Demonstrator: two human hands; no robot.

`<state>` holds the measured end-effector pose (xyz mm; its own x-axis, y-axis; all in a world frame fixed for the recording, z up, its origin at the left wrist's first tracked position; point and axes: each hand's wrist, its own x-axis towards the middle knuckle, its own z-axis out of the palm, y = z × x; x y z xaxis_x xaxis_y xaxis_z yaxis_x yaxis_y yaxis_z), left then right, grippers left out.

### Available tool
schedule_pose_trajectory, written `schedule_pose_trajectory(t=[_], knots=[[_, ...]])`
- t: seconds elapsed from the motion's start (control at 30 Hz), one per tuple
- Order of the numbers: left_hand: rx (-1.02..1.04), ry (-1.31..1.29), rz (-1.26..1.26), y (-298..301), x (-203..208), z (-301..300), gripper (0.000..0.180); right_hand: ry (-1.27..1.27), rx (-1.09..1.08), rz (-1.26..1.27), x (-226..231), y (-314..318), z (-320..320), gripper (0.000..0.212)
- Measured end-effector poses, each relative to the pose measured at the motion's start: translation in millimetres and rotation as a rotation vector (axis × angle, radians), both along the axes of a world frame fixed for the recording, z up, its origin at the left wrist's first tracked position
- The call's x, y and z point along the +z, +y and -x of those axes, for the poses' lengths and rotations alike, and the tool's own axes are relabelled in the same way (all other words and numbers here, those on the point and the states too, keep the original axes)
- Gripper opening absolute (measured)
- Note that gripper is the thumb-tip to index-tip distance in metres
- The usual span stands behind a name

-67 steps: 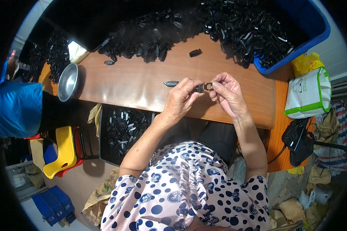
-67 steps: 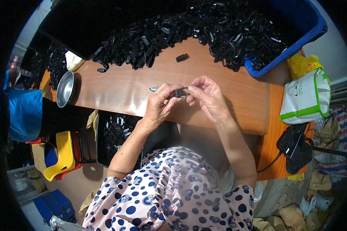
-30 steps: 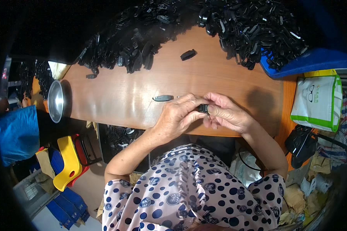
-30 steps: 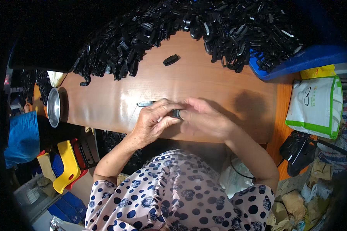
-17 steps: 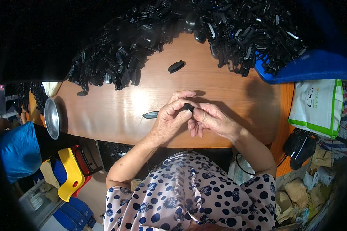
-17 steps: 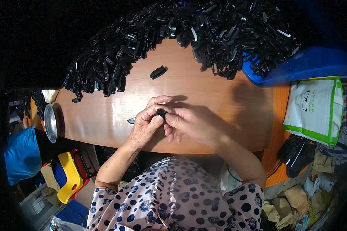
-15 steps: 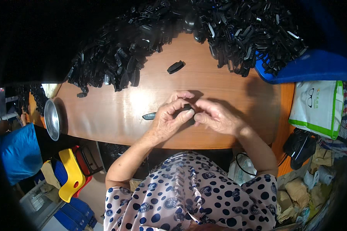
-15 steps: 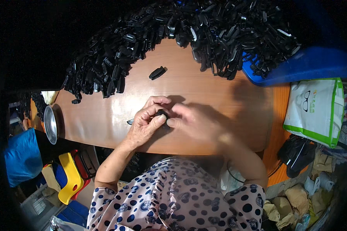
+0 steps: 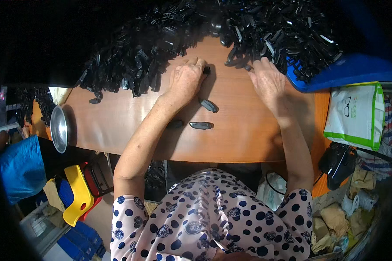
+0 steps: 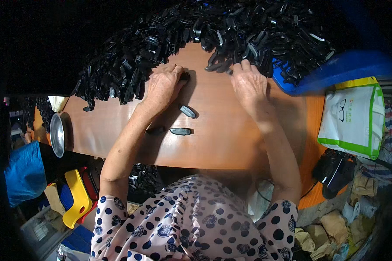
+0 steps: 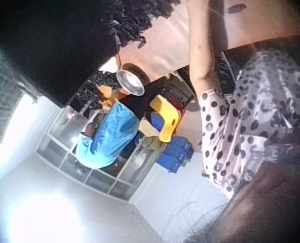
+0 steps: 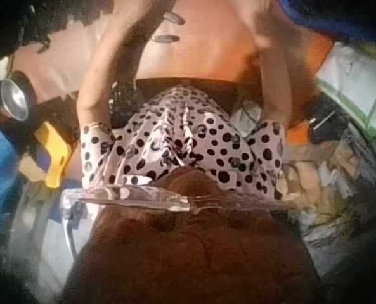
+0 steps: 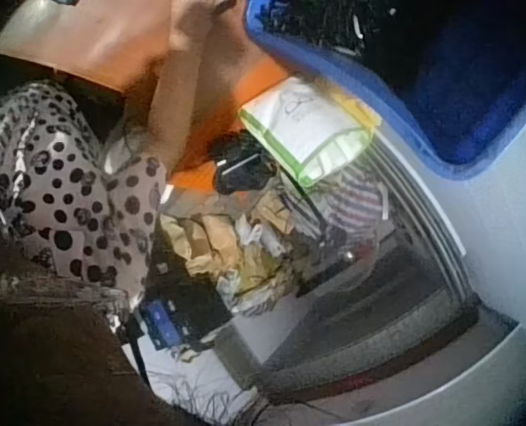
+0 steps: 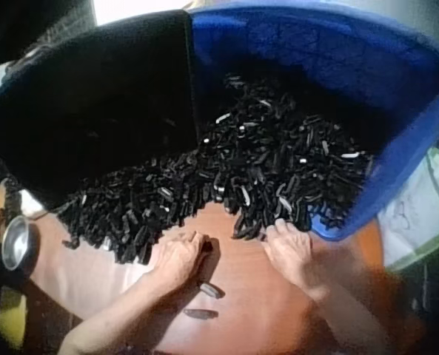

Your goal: The person assembles small plastic components by picking up individual parts from the table and fitting them together by hand.

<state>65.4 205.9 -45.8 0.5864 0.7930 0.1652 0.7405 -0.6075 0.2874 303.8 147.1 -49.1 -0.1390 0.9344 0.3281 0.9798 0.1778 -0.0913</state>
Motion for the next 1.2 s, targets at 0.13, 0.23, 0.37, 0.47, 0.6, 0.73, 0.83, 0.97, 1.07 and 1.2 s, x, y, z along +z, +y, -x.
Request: schedule_pose_trajectory(t=[0.13,0.23,0.37,0.47,0.6,0.73,0.83,0.97,1.07,1.2], knots=[[0.079,-0.413,0.42,-15.2,5.2,15.8,0.024,0.195,0.009,0.143,5.8,-8.7,3.5,0.027],[0.109,-0.975,0.908,-43.9,14.7,25.6,0.021,1.213,0.024,0.485,18.6,-15.6,11.4,0.032],[0.061,-1.136,0.886,-97.9,19.7,32.7,0.022,1.62,0.163,0.702,49.8,-50.7,46.2,0.027],[0.05,-1.197,0.836,-128.5,20.4,38.9,0.024,1.916,0.318,0.752,58.0,-74.4,74.9,0.014],[-0.013,-1.133,0.656,-146.3,32.6,43.8,0.022,1.956,0.351,0.796,66.0,-93.8,88.2,0.015],[-0.045,-1.11,0.574,-153.4,32.5,49.1,0.023,1.918,0.358,0.79,71.4,-104.6,92.6,0.015],[-0.037,-1.094,0.532,-159.5,33.9,48.4,0.023,1.926,0.337,0.802,74.0,-112.2,92.8,0.015],[-0.039,-0.992,0.418,-164.7,40.5,45.8,0.025,1.878,0.282,0.789,74.4,-123.5,91.0,0.017],[-0.069,-0.827,0.273,-164.1,48.9,45.2,0.024,1.736,0.203,0.762,79.5,-128.1,88.3,0.019],[-0.1,-0.7,0.199,-165.3,54.0,43.9,0.023,1.694,0.185,0.916,72.5,-126.1,76.2,0.019]])
